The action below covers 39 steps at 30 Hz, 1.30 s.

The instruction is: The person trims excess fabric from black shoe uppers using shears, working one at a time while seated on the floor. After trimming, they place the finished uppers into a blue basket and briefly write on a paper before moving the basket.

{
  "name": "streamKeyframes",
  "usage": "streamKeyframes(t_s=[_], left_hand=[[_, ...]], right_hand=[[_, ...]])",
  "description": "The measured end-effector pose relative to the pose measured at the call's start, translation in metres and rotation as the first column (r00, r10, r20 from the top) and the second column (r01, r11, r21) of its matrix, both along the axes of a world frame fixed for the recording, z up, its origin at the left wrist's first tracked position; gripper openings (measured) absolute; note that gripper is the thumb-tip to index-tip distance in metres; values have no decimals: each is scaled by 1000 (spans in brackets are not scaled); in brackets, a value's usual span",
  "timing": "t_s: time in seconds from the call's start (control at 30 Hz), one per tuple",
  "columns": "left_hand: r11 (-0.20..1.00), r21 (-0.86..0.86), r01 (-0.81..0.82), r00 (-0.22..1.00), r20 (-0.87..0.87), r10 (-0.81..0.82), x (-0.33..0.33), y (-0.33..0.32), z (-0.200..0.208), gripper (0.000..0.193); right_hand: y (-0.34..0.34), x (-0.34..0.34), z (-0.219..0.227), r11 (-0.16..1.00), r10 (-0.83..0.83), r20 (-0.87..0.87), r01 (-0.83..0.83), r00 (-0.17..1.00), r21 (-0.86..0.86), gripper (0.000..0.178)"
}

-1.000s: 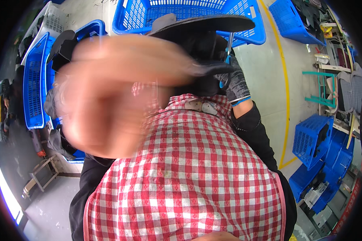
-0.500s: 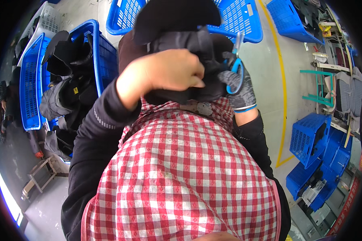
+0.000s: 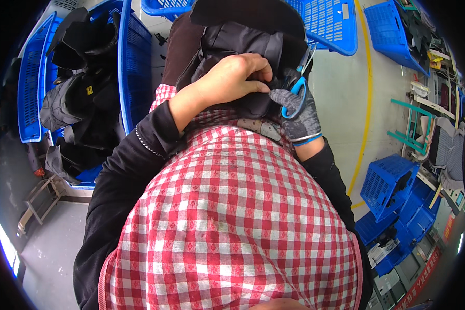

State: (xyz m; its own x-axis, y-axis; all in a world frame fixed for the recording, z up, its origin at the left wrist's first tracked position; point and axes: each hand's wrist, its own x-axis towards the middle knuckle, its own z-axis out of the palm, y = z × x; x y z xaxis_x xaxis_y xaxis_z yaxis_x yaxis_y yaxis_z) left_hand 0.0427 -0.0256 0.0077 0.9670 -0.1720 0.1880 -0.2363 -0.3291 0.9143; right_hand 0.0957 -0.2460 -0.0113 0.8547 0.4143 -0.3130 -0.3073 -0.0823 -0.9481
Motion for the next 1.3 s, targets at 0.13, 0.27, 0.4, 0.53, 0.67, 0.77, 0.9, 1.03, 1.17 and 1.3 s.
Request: streamKeyframes(t_s=[0.13, 0.27, 0.4, 0.53, 0.67, 0.77, 0.9, 1.03, 1.17, 1.3], left_hand=[[993, 113, -29, 999, 23, 27, 3, 4, -7, 14], [998, 57, -21, 997, 77, 17, 1, 10, -15, 16], [998, 67, -10, 998, 65, 5, 1, 9, -16, 13], [991, 117, -67, 994, 95, 56, 0, 5, -14, 14], [977, 178, -118, 990, 91, 103, -1, 4, -13, 13], [977, 169, -128, 990, 85, 115, 0, 7, -15, 13], [991, 84, -106, 993, 68, 100, 1, 12, -17, 11], [988, 126, -85, 993, 95, 73, 1, 10, -18, 10], [993, 88, -76, 996, 51, 72, 2, 9, -21, 10], [999, 10, -49, 997, 60, 49, 3, 12, -26, 9]], right_hand=[[-40, 8, 38, 947, 220, -286, -135, 933, 291, 64], [-71, 32, 79, 882, 406, 10, -388, 914, -268, 55], [-65, 51, 113, 474, 856, 409, -165, 314, -865, 50], [-33, 73, 137, 289, 957, 289, 43, -15, -956, 45], [-4, 92, 154, 104, 982, 79, 140, -174, -985, 48], [14, 101, 166, -87, 965, -146, 258, -220, -962, 49], [45, 120, 168, -98, 925, -146, 151, -350, -984, 42], [60, 126, 160, -175, 869, -229, 162, -438, -971, 31], [64, 126, 153, -126, 836, -152, 84, -528, -988, 27], [73, 127, 151, -41, 788, 2, -55, -616, -998, 26]])
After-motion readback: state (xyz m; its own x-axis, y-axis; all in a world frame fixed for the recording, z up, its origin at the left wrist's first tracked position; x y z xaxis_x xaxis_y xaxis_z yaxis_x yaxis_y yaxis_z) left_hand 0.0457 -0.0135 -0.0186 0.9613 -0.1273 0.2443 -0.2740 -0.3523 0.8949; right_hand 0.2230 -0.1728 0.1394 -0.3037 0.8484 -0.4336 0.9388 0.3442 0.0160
